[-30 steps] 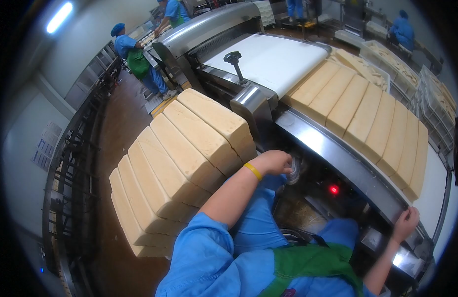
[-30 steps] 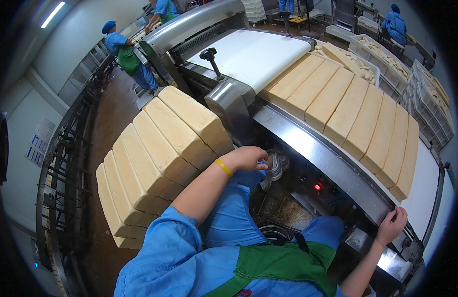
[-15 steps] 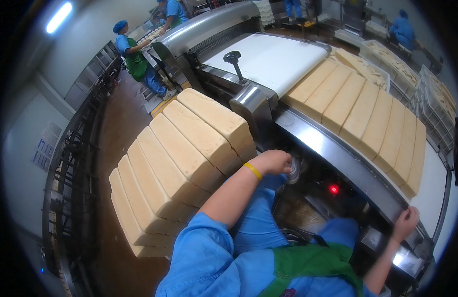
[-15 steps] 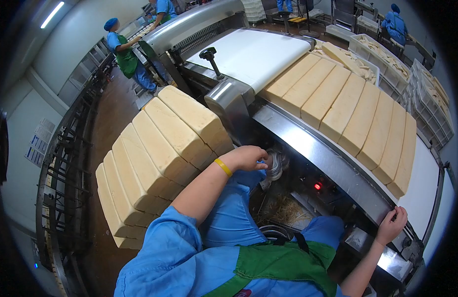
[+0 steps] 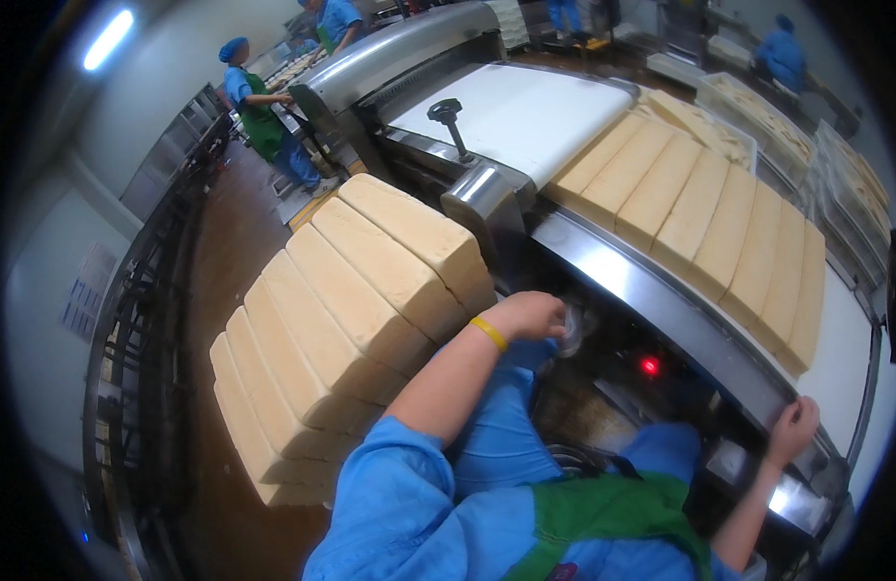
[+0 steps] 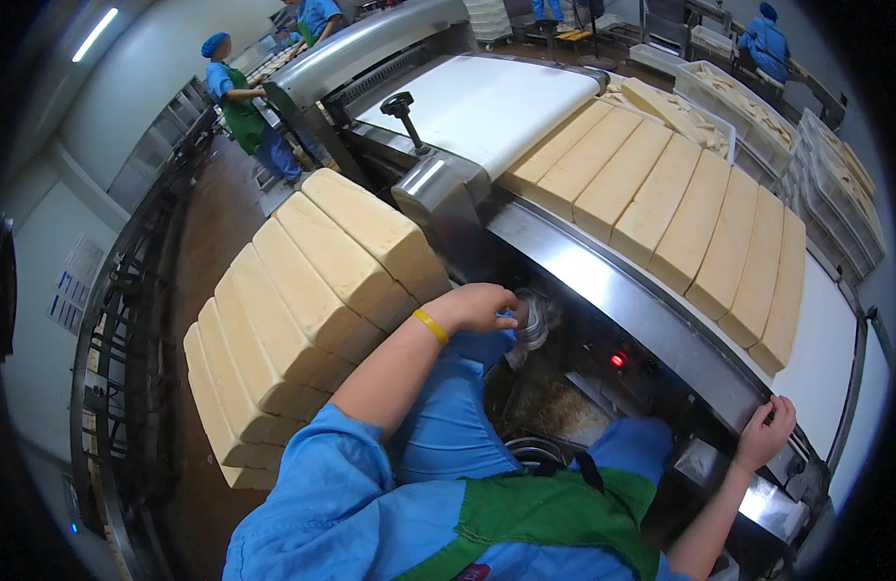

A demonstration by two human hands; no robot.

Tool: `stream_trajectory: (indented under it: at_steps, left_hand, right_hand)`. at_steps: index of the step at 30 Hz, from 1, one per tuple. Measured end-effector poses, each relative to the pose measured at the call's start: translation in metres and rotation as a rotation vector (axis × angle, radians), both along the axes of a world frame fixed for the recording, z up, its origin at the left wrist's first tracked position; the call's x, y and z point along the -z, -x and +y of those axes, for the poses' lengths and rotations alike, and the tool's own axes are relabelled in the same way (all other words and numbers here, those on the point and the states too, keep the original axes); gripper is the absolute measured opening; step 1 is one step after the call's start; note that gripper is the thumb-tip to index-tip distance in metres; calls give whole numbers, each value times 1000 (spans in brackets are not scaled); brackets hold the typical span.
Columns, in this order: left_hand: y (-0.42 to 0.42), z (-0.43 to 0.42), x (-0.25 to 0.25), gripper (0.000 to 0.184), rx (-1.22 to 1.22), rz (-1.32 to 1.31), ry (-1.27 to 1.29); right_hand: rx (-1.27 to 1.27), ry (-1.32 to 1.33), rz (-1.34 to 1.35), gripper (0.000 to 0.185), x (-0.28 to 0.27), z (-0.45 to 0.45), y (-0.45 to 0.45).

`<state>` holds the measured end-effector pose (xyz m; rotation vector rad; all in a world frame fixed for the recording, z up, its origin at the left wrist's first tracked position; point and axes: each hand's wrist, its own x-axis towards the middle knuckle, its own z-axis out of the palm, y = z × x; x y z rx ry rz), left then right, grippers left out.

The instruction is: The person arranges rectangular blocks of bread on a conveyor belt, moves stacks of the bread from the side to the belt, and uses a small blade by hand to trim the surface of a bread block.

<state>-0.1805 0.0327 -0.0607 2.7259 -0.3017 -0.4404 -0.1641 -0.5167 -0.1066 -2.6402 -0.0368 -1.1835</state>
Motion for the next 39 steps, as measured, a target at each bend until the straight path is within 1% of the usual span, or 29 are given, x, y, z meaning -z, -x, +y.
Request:
stream_trajectory:
  at_steps: [10, 13, 14, 16, 18, 19, 22, 27, 29, 32, 38, 39]
  left_hand:
    - [0, 1, 0, 33, -1, -2, -17]
    - [0, 2, 2, 33, 19, -21, -33]
    - [1, 3, 3, 33, 40, -49, -43]
    - [3, -1, -9, 38, 46, -20, -47]
    - [1, 4, 0, 37, 49, -26, -41]
    - [1, 3, -2, 36, 41, -12, -26]
    - [3, 1, -9, 34, 11, 6, 25]
    - [5, -8, -23, 36, -52, 73, 46]
    - [5, -6, -20, 37, -65, 80, 43]
    - [4, -5, -18, 33, -34, 56, 26]
    - [5, -5, -15, 32, -55, 65, 39]
    - [5, -5, -16, 35, -71, 80, 40]
  right_hand:
    - [0, -46, -21, 11, 0, 2, -1]
    - [-5, 11, -57, 10, 5, -3, -5]
    - [-6, 1, -72, 10, 2, 1, -3]
    - [-40, -4, -84, 10, -12, 11, 1]
    - [-12, -28, -91, 10, -19, 19, 3]
    - [-8, -7, -90, 9, -18, 16, 1]
    - [-22, -56, -111, 8, -26, 23, 4]
    - [-17, -85, -102, 8, -29, 24, 5]
    - [-7, -89, -95, 8, -30, 25, 6]
    - [-3, -87, -87, 8, -30, 27, 7]
    - [-6, -98, -92, 8, -32, 27, 7]
    - [-4, -99, -87, 8, -32, 27, 7]
